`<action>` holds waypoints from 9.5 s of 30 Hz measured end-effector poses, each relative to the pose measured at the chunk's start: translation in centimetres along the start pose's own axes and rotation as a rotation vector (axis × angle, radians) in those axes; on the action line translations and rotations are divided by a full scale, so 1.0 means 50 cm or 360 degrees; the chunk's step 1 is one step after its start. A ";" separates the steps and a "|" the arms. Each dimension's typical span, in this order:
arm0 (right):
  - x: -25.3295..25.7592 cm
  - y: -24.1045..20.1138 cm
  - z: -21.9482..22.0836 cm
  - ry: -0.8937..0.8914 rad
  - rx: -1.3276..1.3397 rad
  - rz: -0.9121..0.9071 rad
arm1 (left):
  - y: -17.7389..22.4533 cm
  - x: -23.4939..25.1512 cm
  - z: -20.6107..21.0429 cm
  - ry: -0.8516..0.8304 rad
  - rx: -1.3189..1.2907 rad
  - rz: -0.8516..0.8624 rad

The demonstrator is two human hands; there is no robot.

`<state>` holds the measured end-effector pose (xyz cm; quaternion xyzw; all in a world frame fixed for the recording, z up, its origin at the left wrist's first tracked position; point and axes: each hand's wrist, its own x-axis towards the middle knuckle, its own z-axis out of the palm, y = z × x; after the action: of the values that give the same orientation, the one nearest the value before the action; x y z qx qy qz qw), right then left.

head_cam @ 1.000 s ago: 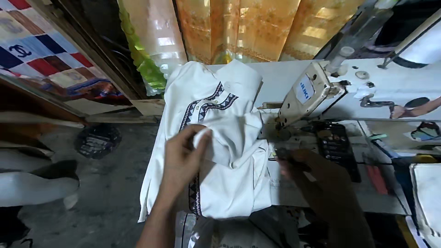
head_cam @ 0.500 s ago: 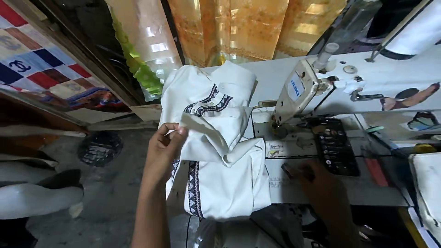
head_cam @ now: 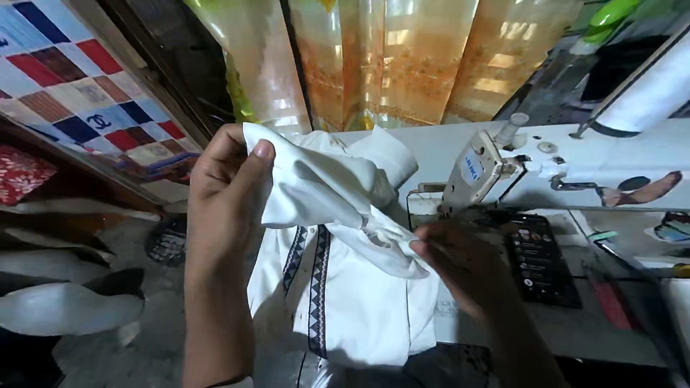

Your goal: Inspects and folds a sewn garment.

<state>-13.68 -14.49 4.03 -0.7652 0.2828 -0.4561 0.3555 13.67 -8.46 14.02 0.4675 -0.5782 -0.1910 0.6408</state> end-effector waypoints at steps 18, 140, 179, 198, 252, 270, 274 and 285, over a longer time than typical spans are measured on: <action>0.027 0.046 -0.019 0.0030 -0.0323 0.0121 | -0.050 -0.028 0.018 -0.0069 -0.0141 -0.0360; 0.182 -0.065 0.017 0.0106 0.0247 0.0077 | -0.119 -0.099 0.112 0.0446 -0.0164 -0.0098; 0.130 -0.065 0.014 -0.0564 -0.0388 -0.0388 | -0.098 -0.172 0.125 0.0234 -0.0488 -0.0257; 0.121 -0.039 -0.117 -0.0610 -0.0527 -0.0774 | -0.082 -0.042 -0.017 -0.0777 0.1117 0.0518; -0.236 0.066 -0.038 0.0084 -0.0317 0.0045 | -0.131 -0.088 0.089 -0.0818 0.0705 -0.0098; 0.010 -0.016 0.043 0.0077 0.0702 0.0266 | -0.132 -0.125 0.108 -0.0659 0.0648 -0.0029; 0.017 -0.013 0.052 -0.0017 0.0272 -0.0024 | -0.127 -0.122 0.114 -0.0634 0.0630 0.0001; 0.010 0.035 0.055 -0.0064 -0.0107 -0.0222 | -0.113 -0.118 0.106 -0.0671 0.0377 -0.0295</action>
<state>-11.19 -15.10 1.95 -0.8037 0.2367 -0.4546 0.3024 8.96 -8.58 5.50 0.5401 -0.6720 -0.2732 0.4267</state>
